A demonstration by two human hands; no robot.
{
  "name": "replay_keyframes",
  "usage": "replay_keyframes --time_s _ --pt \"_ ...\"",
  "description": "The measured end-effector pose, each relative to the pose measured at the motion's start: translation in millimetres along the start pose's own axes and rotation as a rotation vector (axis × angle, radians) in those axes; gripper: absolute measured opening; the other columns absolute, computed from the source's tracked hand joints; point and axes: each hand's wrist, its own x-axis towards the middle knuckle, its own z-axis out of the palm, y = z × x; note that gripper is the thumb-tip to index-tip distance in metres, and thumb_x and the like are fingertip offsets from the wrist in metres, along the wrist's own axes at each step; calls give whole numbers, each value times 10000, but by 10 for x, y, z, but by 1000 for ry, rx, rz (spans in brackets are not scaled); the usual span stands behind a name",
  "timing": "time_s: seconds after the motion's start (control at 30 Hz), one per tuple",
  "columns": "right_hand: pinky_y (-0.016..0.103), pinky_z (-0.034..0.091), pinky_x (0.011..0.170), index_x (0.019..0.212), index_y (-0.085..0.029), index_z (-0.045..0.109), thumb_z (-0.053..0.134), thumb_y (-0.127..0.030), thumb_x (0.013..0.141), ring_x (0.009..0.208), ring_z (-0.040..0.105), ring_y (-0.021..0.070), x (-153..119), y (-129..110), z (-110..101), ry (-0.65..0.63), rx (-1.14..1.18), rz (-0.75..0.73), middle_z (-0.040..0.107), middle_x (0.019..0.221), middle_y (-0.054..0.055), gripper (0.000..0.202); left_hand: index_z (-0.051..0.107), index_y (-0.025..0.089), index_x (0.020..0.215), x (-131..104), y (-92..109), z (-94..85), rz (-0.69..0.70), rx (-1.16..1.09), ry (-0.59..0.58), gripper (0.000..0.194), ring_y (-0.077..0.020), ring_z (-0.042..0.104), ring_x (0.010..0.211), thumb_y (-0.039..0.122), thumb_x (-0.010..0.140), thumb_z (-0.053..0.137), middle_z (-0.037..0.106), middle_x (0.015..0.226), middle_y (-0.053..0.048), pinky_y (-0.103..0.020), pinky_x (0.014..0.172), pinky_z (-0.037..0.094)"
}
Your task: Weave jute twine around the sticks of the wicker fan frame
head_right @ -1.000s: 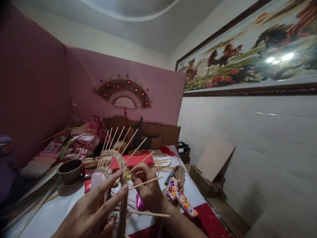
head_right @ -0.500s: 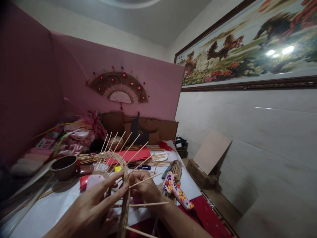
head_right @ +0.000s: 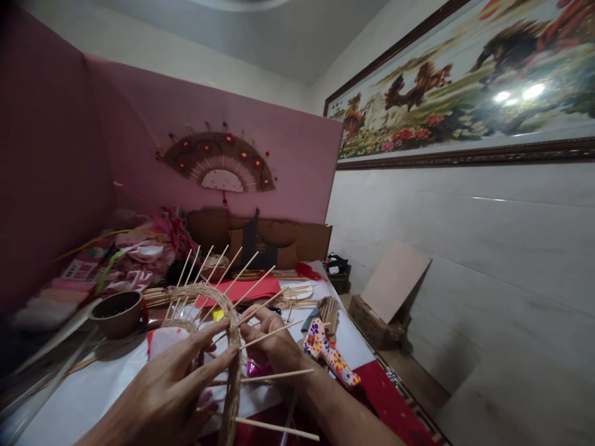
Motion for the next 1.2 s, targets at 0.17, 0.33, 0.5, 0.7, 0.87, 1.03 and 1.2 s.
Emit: replay_keyframes --time_s 0.17,0.33,0.5,0.7,0.87,1.03,1.2 --pt "173 198 359 770 -174 526 646 -422 717 352 286 38 103 42 -75 197 -205 -123 384 423 -100 280 511 212 1210 41 88 -89 -52 29 54 681 -296 497 989 -11 567 485 364 1340 -151 -500 735 477" --pt "180 206 359 641 -137 560 639 -363 700 367 315 35 239 -122 -129 332 -352 -121 476 460 -57 247 476 223 1241 57 129 -93 -15 -47 65 678 -296 487 1045 -12 606 456 361 1355 -149 -492 752 493" --pt "178 230 379 617 -128 560 653 -299 670 389 329 34 437 -228 -175 364 -356 -136 477 470 -54 201 429 217 1284 48 128 -38 33 -110 43 599 -282 441 1172 14 720 424 361 1370 -154 -414 803 525" --pt "202 326 420 609 -141 544 666 -334 623 401 400 56 633 -207 -187 391 -354 -189 465 463 -62 229 431 238 1287 52 166 -74 -9 -153 -36 619 -287 494 1127 14 711 454 389 1364 -154 -410 772 550" --pt "206 327 423 612 -144 548 656 -341 627 389 371 52 653 -218 -161 411 -365 -200 445 451 -75 225 392 249 1305 54 172 -73 -9 -167 -6 659 -290 457 1157 -7 699 427 304 1417 -143 -431 776 541" --pt "198 309 445 581 -126 573 671 -325 632 436 397 54 546 -121 -106 360 -387 -162 514 494 -39 228 400 222 1295 38 160 -38 3 -164 53 679 -282 400 1193 -35 667 399 268 1418 -133 -426 802 520" --pt "193 259 416 679 -147 592 667 -332 646 418 335 54 393 21 -96 290 -355 -141 458 480 -62 203 441 212 1254 53 134 -43 -29 -155 135 654 -286 442 1110 -21 644 409 272 1410 -148 -457 739 519"
